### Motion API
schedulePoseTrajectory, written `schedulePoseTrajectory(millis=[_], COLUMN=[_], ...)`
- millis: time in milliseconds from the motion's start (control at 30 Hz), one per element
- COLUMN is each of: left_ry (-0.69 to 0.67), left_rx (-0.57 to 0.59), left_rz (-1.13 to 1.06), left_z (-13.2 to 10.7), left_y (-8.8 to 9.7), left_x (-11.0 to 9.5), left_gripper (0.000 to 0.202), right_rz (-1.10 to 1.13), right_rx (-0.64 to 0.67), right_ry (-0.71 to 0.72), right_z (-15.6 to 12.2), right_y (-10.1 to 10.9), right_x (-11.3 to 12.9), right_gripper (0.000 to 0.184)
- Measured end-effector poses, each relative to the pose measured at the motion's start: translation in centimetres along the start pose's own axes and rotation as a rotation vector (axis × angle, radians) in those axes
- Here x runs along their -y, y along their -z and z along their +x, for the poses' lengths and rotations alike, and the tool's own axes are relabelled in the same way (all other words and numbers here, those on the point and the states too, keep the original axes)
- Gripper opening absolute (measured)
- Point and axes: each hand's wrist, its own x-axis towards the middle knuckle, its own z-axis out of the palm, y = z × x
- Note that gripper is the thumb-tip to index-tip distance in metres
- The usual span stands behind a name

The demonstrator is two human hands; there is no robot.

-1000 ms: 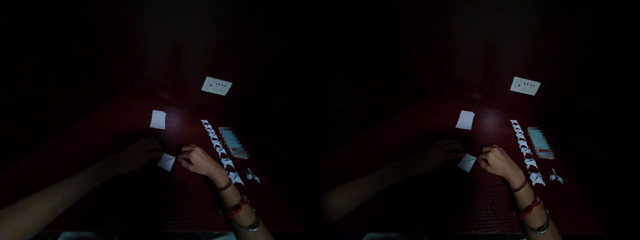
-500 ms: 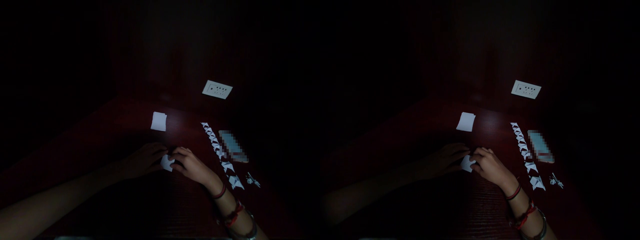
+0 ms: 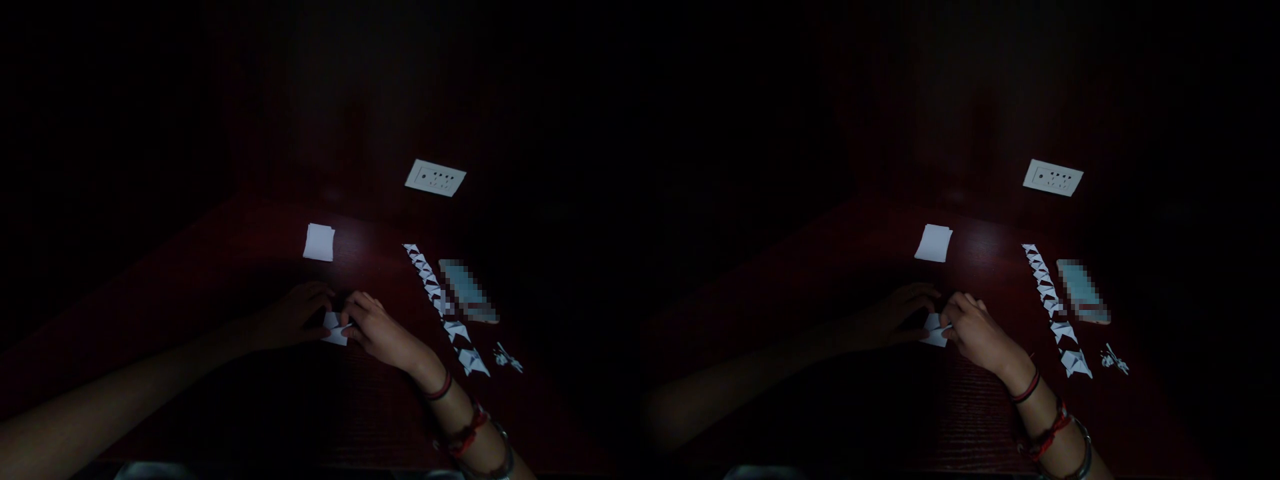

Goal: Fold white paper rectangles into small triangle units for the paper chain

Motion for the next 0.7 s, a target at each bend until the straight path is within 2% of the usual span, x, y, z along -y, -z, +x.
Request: schedulePoseTrajectory(millis=[167,367,500,567,700], left_ry=[-0.020,-0.038,0.016,-0.007,-0.127], left_rx=[0.002,-0.024,-0.041,-0.046,0.001], left_rz=[-0.025,-0.073,-0.119,-0.056,0.091], left_z=[0.0,-0.2,-0.2,-0.3,-0.5], left_y=[0.0,-0.3,0.1,0.3,0.7], left_x=[0.0,0.2,0.2,0.4,0.9], left_gripper=[0.033,0.032,0.047,0.047,0.023], right_rz=[-0.025,-0.001,0.023,0.016,0.001], right_rx=[-0.034,-0.149,-0.219,-0.204,-0.075], right_ry=[0.033,0.080,0.125,0.145,0.160], right_z=[0.1,0.2,0.0,-0.1,-0.4], right_y=[0.0,0.1,0.4,0.6,1.2], right_x=[0.0,-0.2,-0.3,-0.4,-0.7], right_gripper=[0.007,0.010,0.010,0.010,0.012])
